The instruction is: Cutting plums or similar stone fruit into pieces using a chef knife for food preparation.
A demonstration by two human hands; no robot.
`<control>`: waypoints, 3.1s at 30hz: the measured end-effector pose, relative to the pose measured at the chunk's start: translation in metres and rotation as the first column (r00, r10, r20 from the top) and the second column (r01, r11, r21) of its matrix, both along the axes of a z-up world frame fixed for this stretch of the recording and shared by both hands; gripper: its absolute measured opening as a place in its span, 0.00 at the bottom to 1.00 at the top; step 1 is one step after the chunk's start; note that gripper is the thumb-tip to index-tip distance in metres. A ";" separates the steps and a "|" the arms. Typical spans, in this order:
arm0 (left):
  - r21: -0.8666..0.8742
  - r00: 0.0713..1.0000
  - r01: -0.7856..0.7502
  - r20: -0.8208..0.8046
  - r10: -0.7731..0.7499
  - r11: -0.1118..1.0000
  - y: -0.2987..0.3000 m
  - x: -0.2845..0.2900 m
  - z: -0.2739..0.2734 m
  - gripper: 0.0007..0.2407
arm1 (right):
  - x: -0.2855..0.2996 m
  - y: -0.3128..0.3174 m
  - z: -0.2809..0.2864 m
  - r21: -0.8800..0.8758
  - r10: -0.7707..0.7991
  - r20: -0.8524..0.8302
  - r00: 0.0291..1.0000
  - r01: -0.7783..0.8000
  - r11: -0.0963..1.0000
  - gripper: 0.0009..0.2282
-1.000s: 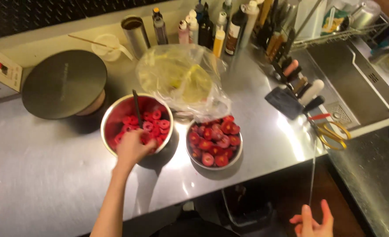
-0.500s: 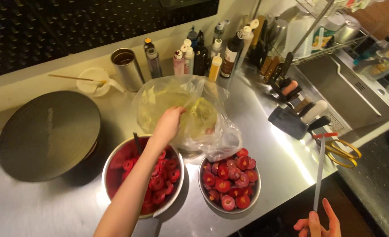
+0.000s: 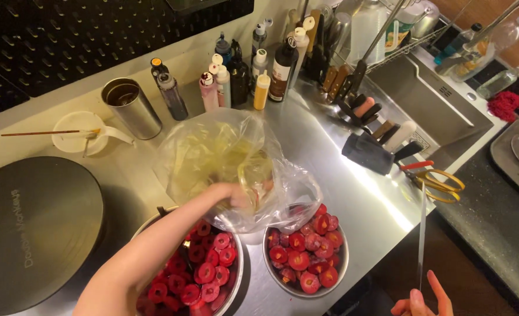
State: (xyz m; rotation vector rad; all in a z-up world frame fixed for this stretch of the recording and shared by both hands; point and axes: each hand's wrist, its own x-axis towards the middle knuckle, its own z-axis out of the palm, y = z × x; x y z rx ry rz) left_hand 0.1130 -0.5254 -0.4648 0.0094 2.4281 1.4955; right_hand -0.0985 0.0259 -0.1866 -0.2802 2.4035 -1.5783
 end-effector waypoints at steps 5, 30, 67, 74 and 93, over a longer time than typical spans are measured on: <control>-0.042 0.989 0.119 -0.083 -0.123 0.992 0.010 0.002 0.019 0.09 | 0.000 0.004 0.004 0.006 0.019 -0.078 0.997 -0.019 1.000 0.30; -0.656 0.546 -0.703 -0.251 0.799 0.275 0.085 0.026 0.255 0.16 | -0.062 0.057 0.058 -0.181 0.125 0.197 0.972 -0.090 0.979 0.29; 0.856 0.207 -0.514 0.071 0.976 0.047 0.544 -0.141 0.458 0.18 | -0.016 0.115 0.197 -0.453 0.703 0.140 0.697 -0.586 0.672 0.30; 0.865 0.195 -0.503 0.111 0.975 0.002 0.534 -0.134 0.466 0.17 | -0.009 0.103 0.204 -0.510 0.732 0.176 0.658 -0.575 0.640 0.30; 0.872 0.224 -0.451 -0.092 0.970 0.187 0.518 -0.129 0.452 0.17 | -0.015 0.086 0.195 -0.540 0.698 0.163 0.697 -0.530 0.654 0.28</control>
